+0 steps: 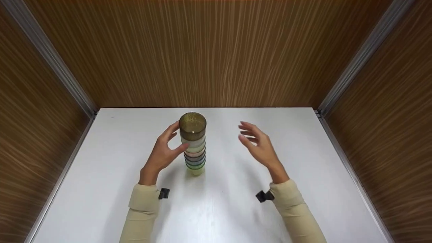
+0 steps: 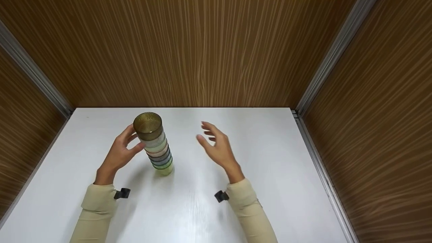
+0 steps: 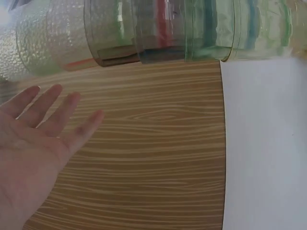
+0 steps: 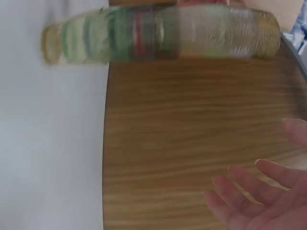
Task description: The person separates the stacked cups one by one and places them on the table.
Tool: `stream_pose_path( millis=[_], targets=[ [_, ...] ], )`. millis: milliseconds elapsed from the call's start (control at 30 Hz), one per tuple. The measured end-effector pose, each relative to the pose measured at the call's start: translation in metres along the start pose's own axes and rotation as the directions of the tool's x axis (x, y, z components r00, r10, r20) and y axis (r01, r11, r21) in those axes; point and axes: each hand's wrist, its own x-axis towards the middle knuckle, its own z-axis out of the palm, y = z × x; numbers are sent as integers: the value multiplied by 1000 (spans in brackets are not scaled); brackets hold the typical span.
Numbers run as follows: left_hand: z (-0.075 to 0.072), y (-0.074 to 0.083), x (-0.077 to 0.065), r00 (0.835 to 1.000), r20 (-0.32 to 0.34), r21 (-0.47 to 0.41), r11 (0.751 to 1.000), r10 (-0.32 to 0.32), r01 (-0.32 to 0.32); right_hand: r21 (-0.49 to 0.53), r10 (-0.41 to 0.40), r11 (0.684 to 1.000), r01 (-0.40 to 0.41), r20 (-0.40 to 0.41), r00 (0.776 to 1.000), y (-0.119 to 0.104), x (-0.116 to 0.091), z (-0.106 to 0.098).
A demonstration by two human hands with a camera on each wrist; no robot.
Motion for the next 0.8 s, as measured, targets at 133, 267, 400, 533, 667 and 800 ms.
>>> stream_pose_path(
  millis=[133, 267, 400, 533, 667, 800],
  targets=[
    [7, 1, 2, 1000, 3, -36, 999, -21, 21, 32, -36, 999, 34, 54, 998, -19, 10, 17],
    [12, 2, 2, 999, 3, -40, 999, -33, 33, 54, -74, 996, 70, 88, 993, -37, 18, 33],
    [14, 1, 2, 999, 0, -59, 997, -41, 41, 74, -106, 992, 98, 116, 988, -51, 26, 48],
    [15, 0, 0, 999, -7, -70, 997, -35, 34, 92, -128, 989, 115, 144, 981, -61, 31, 61],
    [15, 0, -2, 1000, -10, -64, 998, -25, 25, 95, -136, 988, 122, 162, 977, -66, 35, 70],
    [16, 0, -2, 1000, -9, -68, 998, -4, 3, 88, -136, 989, 122, 171, 976, -68, 36, 76]
  ],
)
